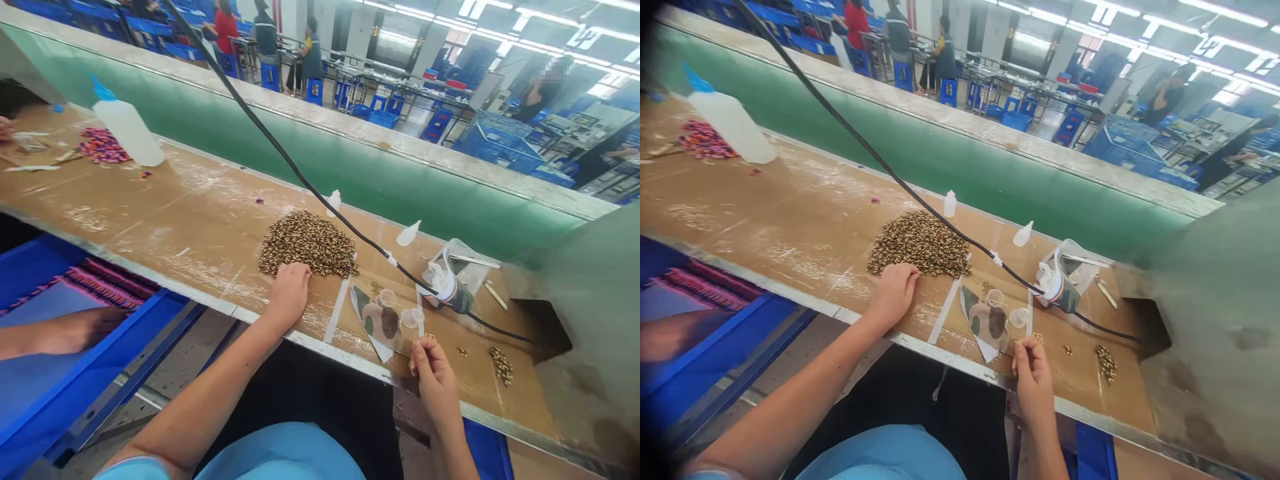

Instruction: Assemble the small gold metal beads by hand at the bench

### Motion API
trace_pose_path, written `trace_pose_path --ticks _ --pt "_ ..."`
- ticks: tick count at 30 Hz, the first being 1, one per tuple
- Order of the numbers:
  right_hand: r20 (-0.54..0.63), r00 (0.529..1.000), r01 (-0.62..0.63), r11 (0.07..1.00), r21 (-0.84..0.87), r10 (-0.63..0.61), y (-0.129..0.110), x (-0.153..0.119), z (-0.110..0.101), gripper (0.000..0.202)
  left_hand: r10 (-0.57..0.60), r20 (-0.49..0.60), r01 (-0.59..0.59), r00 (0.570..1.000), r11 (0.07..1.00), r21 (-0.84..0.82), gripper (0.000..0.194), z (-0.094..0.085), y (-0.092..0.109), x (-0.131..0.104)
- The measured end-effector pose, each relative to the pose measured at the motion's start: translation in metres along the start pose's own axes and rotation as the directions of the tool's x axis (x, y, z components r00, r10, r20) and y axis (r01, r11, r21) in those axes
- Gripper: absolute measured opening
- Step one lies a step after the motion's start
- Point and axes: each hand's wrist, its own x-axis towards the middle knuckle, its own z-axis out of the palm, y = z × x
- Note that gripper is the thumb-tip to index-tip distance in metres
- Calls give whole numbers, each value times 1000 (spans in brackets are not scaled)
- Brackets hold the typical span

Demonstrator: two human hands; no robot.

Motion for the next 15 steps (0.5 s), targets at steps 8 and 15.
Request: trace_pose_path --ticks 8,15 --pt "81 995 -53 998 40 50 -8 2 -2 42 20 319 241 947 612 -753 14 21 56 -35" --pt "3 957 268 877 -398 -291 -15 17 -18 30 147 639 625 755 133 -769 28 52 93 -54"
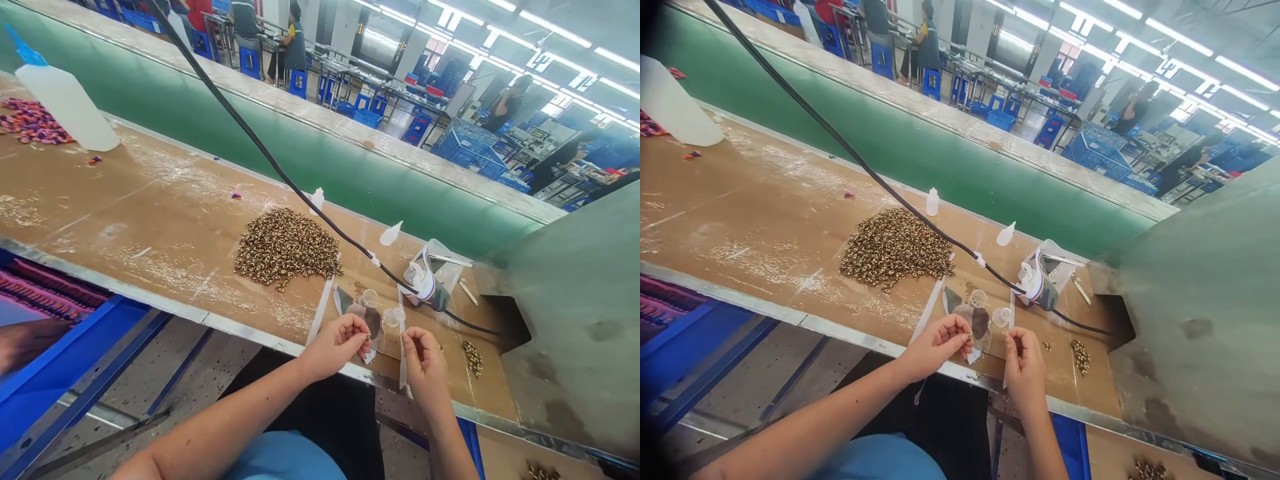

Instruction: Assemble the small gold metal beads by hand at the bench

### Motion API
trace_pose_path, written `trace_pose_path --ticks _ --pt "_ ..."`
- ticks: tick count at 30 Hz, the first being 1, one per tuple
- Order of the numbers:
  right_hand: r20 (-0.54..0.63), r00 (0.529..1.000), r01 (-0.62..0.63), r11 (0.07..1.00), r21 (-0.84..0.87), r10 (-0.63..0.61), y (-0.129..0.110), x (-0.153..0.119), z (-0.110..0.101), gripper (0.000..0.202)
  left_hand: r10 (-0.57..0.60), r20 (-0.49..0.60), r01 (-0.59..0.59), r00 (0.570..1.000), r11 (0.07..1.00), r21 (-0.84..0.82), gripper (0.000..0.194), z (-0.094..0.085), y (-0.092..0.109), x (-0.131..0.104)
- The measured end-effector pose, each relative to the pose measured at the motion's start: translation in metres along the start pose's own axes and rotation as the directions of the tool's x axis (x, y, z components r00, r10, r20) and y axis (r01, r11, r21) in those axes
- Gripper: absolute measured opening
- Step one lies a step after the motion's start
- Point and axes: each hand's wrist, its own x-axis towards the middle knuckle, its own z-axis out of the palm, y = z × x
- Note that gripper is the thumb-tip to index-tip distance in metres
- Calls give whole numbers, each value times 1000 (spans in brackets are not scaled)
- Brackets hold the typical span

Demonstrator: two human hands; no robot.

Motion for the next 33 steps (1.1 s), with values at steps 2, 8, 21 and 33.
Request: trace_pose_path --ticks 2,8,21,33 --pt "-15 990 135 975 -178 -140 0 9 -7 26 -5 25 5 1000 1000 -6 25 -1 1 0" --pt "76 904 401 775 -488 -420 -2 32 -15 23 -66 27 66 997 998 -17 20 -5 6 -4" --pt "252 788 568 504 -650 -562 -7 45 -24 17 -63 32 64 997 998 -28 26 -7 -1 0" --pt "277 765 594 472 -651 -581 -6 48 -25 18 -43 56 46 998 997 -57 30 -7 -3 1"
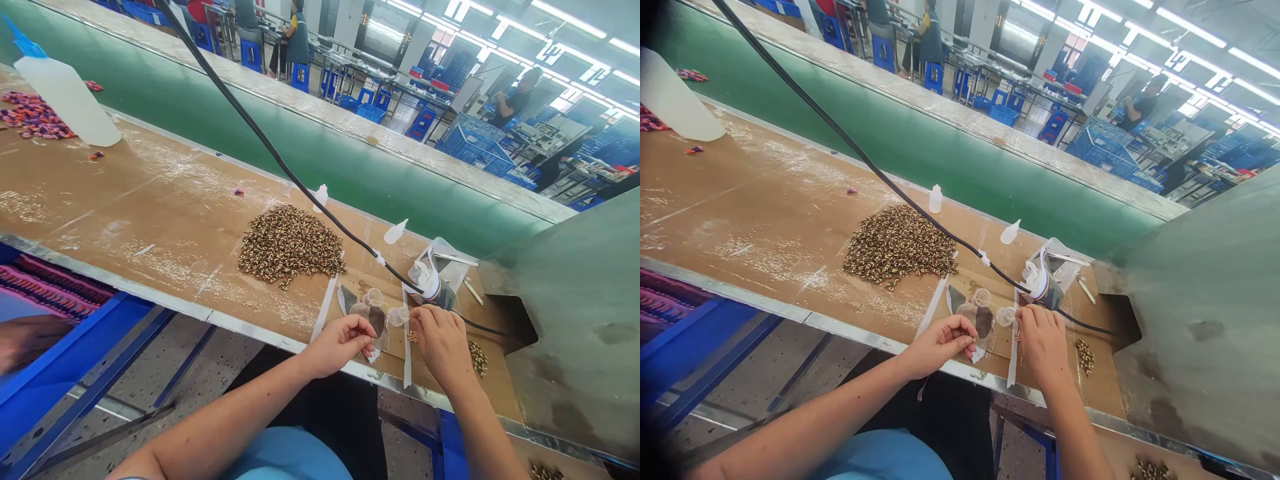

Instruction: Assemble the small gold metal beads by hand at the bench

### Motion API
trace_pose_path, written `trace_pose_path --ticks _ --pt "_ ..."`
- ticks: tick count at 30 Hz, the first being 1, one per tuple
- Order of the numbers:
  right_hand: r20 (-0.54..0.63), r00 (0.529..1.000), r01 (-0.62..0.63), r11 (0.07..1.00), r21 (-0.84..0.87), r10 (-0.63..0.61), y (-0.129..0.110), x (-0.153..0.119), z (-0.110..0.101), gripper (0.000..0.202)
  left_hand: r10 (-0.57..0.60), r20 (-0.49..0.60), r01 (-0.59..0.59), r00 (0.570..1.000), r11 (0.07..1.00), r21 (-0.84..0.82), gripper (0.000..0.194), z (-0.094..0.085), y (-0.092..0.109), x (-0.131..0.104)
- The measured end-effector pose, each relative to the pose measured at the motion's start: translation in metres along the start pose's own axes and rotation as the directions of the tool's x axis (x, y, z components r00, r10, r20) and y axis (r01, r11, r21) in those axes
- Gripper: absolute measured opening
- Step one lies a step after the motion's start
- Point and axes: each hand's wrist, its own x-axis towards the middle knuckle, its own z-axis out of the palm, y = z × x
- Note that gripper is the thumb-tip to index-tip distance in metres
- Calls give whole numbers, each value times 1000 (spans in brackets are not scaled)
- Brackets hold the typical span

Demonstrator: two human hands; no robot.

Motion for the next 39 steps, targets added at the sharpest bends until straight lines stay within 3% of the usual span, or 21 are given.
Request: trace_pose_path --ticks 15,28,32,39 --pt "1 1000 -14 1000 -23 14 1 0 -1 19 15 4 -15 1000 1000 27 27 -1 2 -1" --pt "-12 999 -46 999 8 46 1 -4 -3 20 -41 -34 38 999 995 -90 38 1 7 -1" --pt "-55 989 -127 973 194 140 -10 -8 -4 20 -59 -53 52 997 989 -139 40 0 8 0" --pt "-2 972 -197 812 549 236 -59 -10 -7 15 -102 -21 95 995 968 -231 41 -1 11 -2"
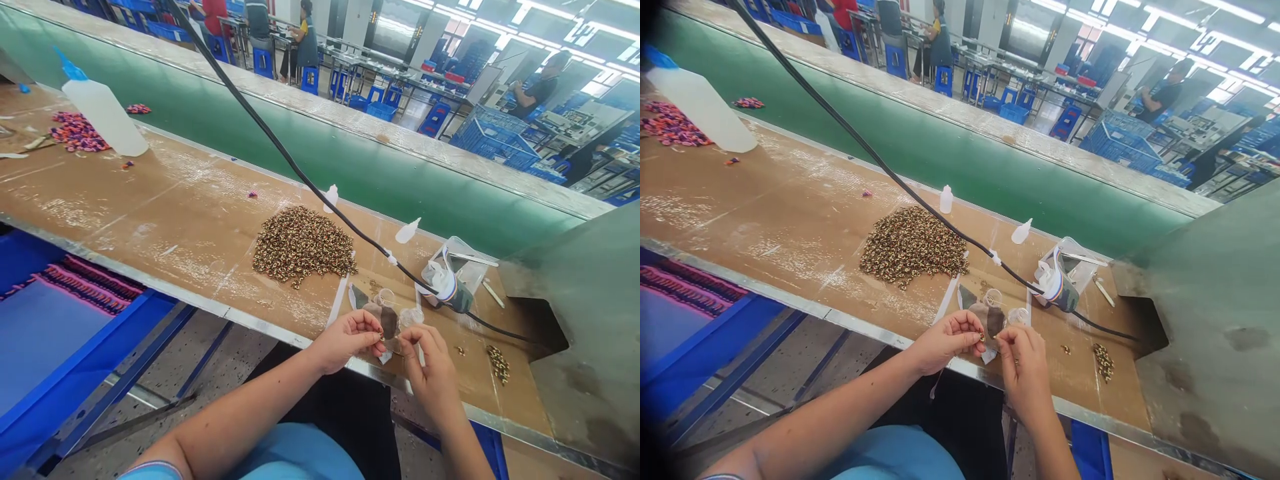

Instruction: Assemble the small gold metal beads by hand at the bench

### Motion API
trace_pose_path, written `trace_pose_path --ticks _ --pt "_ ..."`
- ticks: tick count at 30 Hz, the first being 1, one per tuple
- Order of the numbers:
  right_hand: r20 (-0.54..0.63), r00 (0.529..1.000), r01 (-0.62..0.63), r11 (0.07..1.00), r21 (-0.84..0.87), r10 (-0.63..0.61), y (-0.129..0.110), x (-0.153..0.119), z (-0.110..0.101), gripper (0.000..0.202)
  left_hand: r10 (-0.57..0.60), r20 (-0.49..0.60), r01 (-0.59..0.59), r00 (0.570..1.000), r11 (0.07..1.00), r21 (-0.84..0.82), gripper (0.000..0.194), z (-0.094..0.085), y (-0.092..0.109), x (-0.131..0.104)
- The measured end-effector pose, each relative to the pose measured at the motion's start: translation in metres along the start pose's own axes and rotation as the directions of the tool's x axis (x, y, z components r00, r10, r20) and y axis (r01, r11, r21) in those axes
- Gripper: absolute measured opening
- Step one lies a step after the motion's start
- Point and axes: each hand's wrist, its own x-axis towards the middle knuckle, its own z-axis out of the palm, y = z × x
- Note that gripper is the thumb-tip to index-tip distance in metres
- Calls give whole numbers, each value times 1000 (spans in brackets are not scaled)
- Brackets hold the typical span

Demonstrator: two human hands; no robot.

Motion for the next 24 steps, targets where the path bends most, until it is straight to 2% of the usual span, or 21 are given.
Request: trace_pose_path --ticks 6,24 --pt "30 999 -28 996 82 26 -7 -1 10 14 -33 24 33 999 999 -14 40 0 3 -1" --pt "45 999 -12 999 52 10 -6 -2 13 16 -58 24 58 998 998 11 40 -1 3 -2"
